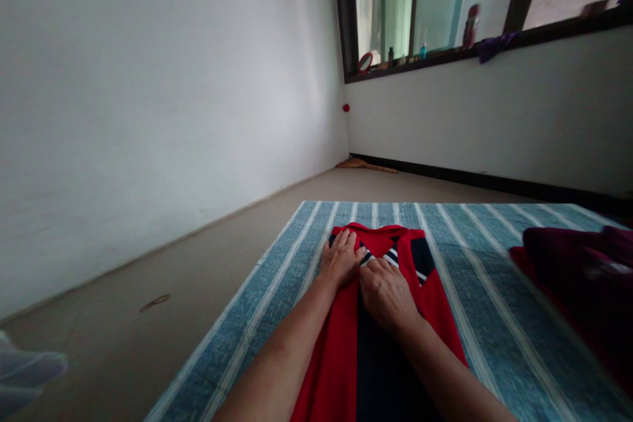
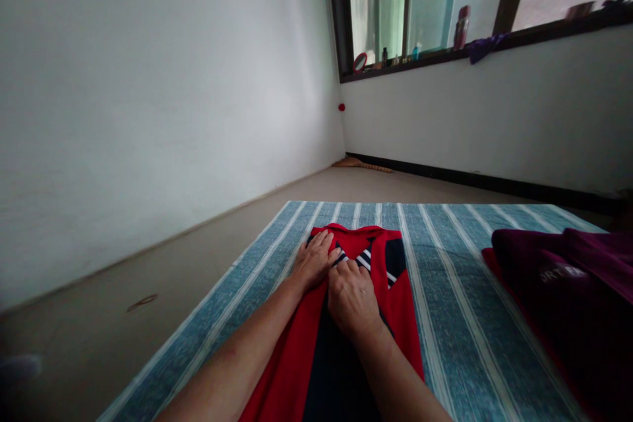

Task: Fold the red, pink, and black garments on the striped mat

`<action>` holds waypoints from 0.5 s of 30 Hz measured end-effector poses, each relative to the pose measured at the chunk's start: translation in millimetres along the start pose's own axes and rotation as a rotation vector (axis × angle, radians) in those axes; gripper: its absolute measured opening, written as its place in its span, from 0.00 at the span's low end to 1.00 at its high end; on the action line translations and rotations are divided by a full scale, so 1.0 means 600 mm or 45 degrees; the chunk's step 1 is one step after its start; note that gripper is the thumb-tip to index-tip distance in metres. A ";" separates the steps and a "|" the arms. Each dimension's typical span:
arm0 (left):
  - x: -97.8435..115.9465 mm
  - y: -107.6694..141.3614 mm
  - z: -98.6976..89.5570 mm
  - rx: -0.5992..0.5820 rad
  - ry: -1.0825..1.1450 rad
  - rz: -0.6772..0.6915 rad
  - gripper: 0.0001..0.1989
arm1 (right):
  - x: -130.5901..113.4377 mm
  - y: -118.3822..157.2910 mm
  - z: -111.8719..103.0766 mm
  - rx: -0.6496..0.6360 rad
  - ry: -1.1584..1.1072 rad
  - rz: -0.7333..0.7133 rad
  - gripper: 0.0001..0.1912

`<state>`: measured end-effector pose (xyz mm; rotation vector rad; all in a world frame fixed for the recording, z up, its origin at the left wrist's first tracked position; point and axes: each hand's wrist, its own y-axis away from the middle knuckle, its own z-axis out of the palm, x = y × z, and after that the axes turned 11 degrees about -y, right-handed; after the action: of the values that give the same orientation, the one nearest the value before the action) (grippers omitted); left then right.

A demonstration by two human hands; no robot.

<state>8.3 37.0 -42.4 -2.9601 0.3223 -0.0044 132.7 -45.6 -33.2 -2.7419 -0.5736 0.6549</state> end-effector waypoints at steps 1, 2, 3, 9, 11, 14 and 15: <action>0.000 0.000 -0.001 -0.007 0.001 -0.001 0.25 | 0.000 0.000 0.000 0.002 -0.005 0.001 0.13; 0.001 0.000 -0.001 -0.016 0.000 -0.006 0.26 | -0.001 0.000 -0.001 0.004 -0.010 0.000 0.13; 0.001 -0.001 -0.002 -0.028 -0.003 -0.011 0.26 | -0.001 0.001 -0.001 0.006 -0.012 0.000 0.13; -0.003 -0.005 0.002 -0.061 -0.006 -0.042 0.27 | -0.002 0.001 -0.003 0.015 -0.005 0.005 0.13; -0.004 -0.005 0.004 -0.052 0.005 -0.044 0.27 | -0.002 0.000 -0.003 0.022 0.000 0.009 0.13; -0.005 -0.004 0.006 -0.001 0.099 -0.045 0.26 | -0.001 0.000 -0.002 0.027 -0.007 0.003 0.13; -0.006 -0.004 0.006 0.034 0.181 -0.056 0.25 | -0.001 0.000 -0.001 0.028 -0.010 0.001 0.14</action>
<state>5.6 40.4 -45.6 -2.9459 0.2723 -0.2238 132.8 -45.9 -32.3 -2.7206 -0.5642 0.6686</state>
